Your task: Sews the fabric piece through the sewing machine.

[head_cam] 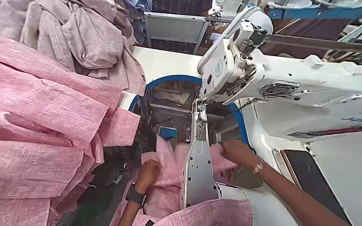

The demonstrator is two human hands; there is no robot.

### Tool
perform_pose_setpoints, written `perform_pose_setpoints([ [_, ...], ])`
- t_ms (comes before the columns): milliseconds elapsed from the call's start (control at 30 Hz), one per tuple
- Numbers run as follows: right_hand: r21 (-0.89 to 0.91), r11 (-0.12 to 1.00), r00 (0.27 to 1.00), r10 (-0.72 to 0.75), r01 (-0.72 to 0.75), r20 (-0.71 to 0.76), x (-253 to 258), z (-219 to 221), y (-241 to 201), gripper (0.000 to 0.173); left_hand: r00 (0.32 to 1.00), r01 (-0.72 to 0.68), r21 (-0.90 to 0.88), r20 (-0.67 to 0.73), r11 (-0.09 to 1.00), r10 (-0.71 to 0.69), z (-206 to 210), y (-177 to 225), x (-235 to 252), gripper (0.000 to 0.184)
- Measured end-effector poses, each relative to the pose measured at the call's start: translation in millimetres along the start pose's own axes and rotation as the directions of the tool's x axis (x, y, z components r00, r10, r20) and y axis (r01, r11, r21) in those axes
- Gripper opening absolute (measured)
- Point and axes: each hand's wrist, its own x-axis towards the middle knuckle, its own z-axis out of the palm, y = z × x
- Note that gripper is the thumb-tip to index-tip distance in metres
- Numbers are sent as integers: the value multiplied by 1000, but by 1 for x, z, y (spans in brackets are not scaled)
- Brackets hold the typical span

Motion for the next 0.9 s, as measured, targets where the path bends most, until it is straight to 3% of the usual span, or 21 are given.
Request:
perform_pose_setpoints([
  [33,47,999,999,14,-13,-37,-16,4,4,42,995,-77,-101,52,992,83,8,2,6,32],
  [67,137,990,987,1,21,-158,-29,9,2,40,984,-169,-236,18,957,178,9,15,9,32],
  [100,245,960,930,-34,132,-367,-42,14,-7,37,962,-269,-394,-64,879,265,4,38,7,29],
  [133,278,916,789,-63,288,-611,-54,17,-21,31,929,-355,-553,-113,754,354,-5,68,5,27],
  [200,99,839,397,-147,535,-906,-71,29,-54,29,842,-312,-773,45,553,538,-23,118,-13,41],
  [233,-73,814,179,-213,577,-961,-71,38,-61,24,810,-262,-800,122,539,574,-26,133,-19,49],
  [267,-233,790,-3,-281,567,-960,-64,44,-61,21,802,-299,-766,122,569,585,-28,140,-20,55],
  [300,-317,775,-97,-317,547,-943,-57,46,-56,20,817,-436,-644,10,629,577,-31,143,-13,55],
  [367,-326,768,-113,-319,552,-941,-51,46,-53,20,779,-610,-211,-337,764,528,-32,150,13,38],
  [433,-243,791,0,-294,561,-956,-56,45,-58,20,685,-617,50,-456,785,568,-14,164,34,34],
  [467,-130,834,144,-242,536,-959,-62,38,-53,27,673,-587,116,-481,801,562,-1,171,34,42],
  [533,242,904,618,-31,353,-785,-62,8,-27,45,789,-437,160,-403,885,463,6,175,19,60],
  [567,344,912,755,63,222,-653,-52,-6,-11,40,828,-391,182,-358,902,431,7,172,13,63],
  [600,375,915,792,115,152,-600,-44,-14,-4,36,854,-364,205,-315,908,414,5,171,12,63],
  [633,342,924,743,106,172,-660,-41,-15,-6,32,880,-348,210,-262,914,396,0,175,14,61],
  [700,164,922,445,-11,352,-895,-39,-7,-29,24,855,-395,180,-287,901,432,-6,183,24,61],
  [767,27,882,154,-52,471,-987,-34,3,-51,22,652,-564,237,-459,791,603,-2,176,35,43],
  [800,-30,856,62,-72,516,-995,-31,7,-51,20,542,-625,294,-503,723,673,2,169,40,33],
  [833,-47,814,34,-81,579,-996,-29,9,-45,18,467,-646,358,-513,674,720,5,161,42,31],
  [900,-8,701,96,-109,713,-989,-26,10,-28,20,427,-612,445,-510,654,747,11,152,36,34],
])
